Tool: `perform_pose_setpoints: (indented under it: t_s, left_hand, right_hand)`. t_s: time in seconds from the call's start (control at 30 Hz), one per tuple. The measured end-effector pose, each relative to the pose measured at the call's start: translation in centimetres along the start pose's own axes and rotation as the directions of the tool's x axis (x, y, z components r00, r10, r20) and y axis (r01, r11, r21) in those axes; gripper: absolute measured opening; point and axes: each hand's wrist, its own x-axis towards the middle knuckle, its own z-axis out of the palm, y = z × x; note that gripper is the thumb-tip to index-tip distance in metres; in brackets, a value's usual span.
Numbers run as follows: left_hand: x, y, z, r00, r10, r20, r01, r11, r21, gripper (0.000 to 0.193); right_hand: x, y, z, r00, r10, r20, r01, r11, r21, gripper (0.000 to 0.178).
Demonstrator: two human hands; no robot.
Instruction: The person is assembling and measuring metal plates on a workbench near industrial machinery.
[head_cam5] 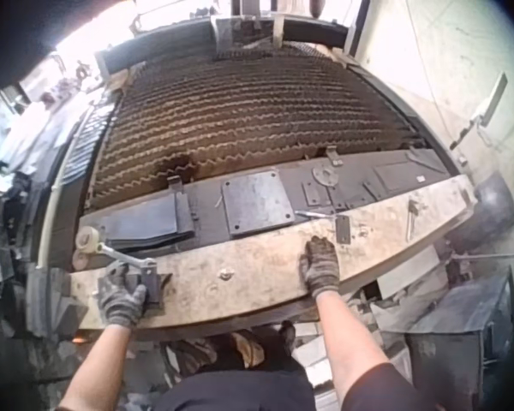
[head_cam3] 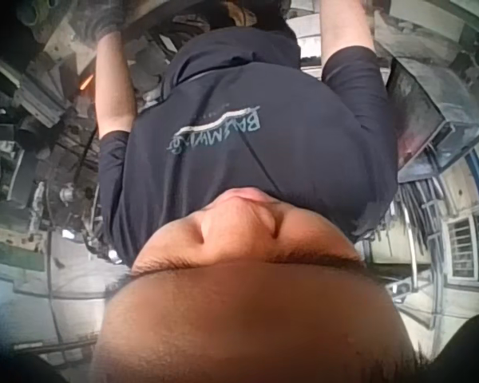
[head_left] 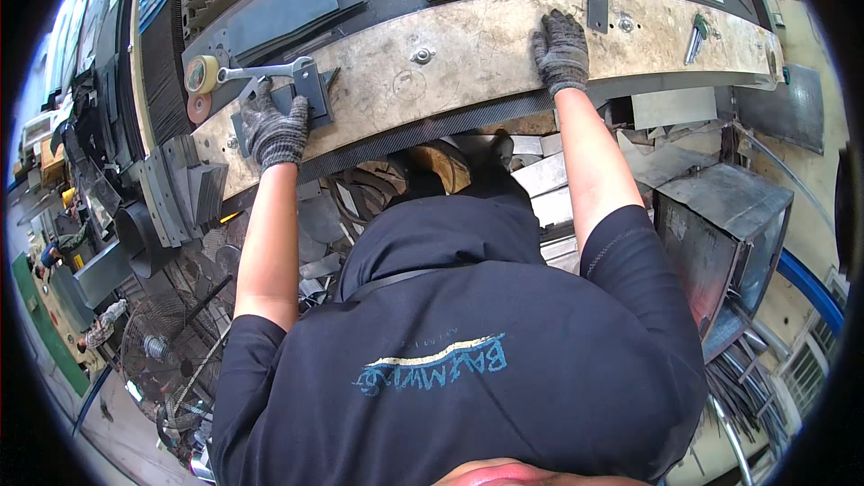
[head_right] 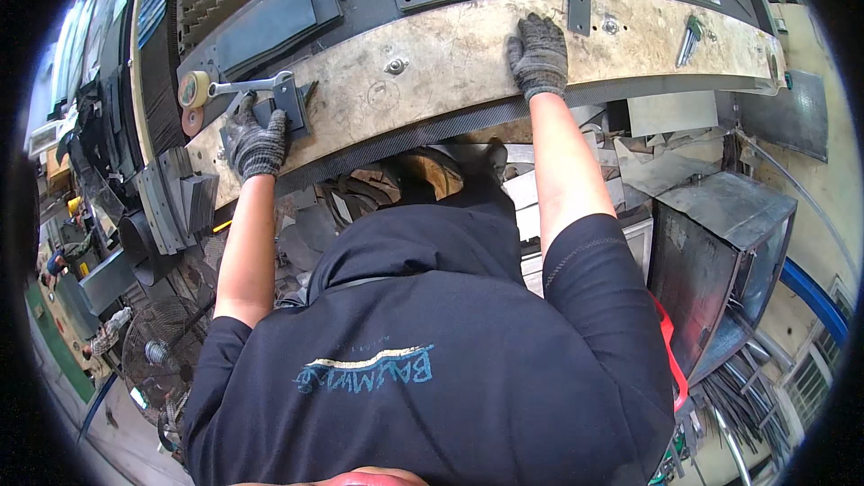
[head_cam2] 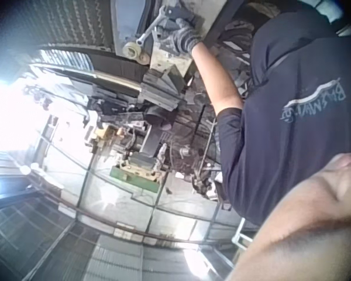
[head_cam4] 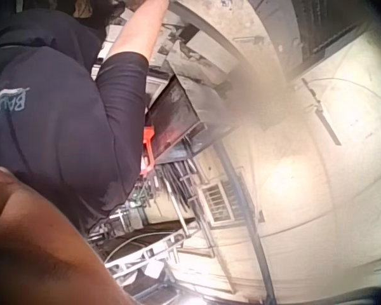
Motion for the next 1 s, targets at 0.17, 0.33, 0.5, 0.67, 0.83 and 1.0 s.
perform_pose_setpoints:
  t_s: [0.17, 0.33, 0.5, 0.67, 0.83, 1.0]
  left_hand:
    - [-0.1, 1.0, -0.9, 0.998, -0.035, 0.051, 0.037, 0.999, -0.034, 0.081]
    - [0.1, 0.5, 0.0, 0.998, -0.057, -0.006, 0.056, 0.995, -0.088, 0.073]
    - [0.7, -0.1, 0.8, 0.999, -0.039, -0.015, 0.036, 0.986, -0.16, 0.068]
    - [0.9, 1.0, 0.8, 0.993, -0.115, 0.0, 0.114, 0.983, -0.144, 0.066]
    - [0.3, 2.2, -0.6, 0.99, -0.129, 0.053, 0.136, 0.981, -0.142, 0.068]
    - [0.1, 2.3, -1.1, 0.985, -0.156, 0.069, 0.159, 0.986, -0.041, 0.069]
  right_hand:
    - [-0.5, 0.8, 0.2, 0.999, -0.036, 0.012, 0.036, 0.999, -0.018, 0.051]
    - [-0.3, 0.8, 0.9, 0.998, -0.043, -0.04, 0.044, 0.999, 0.013, 0.049]
    - [0.0, 0.8, 0.9, 0.998, -0.038, -0.044, 0.039, 0.999, 0.013, 0.049]
    - [-0.1, 1.0, 1.0, 0.998, -0.029, -0.051, 0.032, 0.998, 0.053, 0.049]
    - [-0.4, 1.0, 1.1, 0.998, -0.05, -0.023, 0.05, 0.999, -0.01, 0.051]
    - [-0.6, 1.4, 1.6, 0.997, -0.074, -0.02, 0.073, 0.996, -0.059, 0.051]
